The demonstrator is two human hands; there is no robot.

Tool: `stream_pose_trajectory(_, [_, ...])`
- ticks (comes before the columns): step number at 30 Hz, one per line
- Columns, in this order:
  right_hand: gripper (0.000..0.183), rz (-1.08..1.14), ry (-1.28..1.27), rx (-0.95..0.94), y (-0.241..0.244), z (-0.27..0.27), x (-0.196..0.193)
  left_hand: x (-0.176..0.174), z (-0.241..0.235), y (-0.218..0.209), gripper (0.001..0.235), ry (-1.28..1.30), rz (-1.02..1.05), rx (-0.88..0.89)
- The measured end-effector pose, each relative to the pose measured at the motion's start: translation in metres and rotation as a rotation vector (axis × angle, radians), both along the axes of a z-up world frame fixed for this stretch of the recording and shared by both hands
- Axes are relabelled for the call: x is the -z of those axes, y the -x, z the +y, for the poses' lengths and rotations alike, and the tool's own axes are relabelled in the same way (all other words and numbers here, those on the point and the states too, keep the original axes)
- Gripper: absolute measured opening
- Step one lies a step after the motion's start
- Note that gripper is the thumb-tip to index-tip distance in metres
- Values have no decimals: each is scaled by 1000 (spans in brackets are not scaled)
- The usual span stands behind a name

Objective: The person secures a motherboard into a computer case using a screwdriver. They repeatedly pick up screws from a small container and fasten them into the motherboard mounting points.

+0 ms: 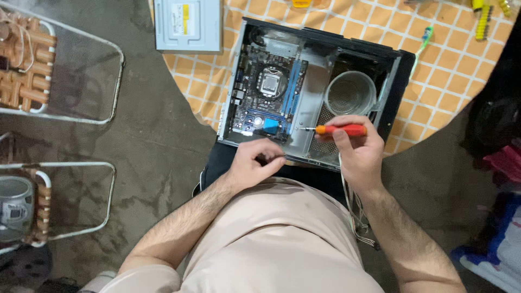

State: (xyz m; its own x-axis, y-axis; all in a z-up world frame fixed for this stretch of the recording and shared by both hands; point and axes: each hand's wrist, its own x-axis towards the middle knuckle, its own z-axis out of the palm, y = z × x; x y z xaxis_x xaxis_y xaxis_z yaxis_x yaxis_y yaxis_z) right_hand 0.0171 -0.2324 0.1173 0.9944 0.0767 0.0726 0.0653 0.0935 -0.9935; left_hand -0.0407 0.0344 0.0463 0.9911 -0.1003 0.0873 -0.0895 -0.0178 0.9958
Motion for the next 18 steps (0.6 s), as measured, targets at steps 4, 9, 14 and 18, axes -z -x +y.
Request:
stream_pose_trajectory(4, [32,0,89,-119,-23,27,19,18,19,21,7,-125,-171,33])
stream_pose_trajectory(9, [28,-82,190,-259,-55,93,53,25,49,26,16,-293,-343,-100])
stream_pose_trajectory(14, [26,-243,378,-397,-79,133,95,6,57,16,26,-526,-556,-151])
stream_pose_trajectory(18, [24,-352,516,-488,-85,144,104,4,51,16,31,-512,-577,-133])
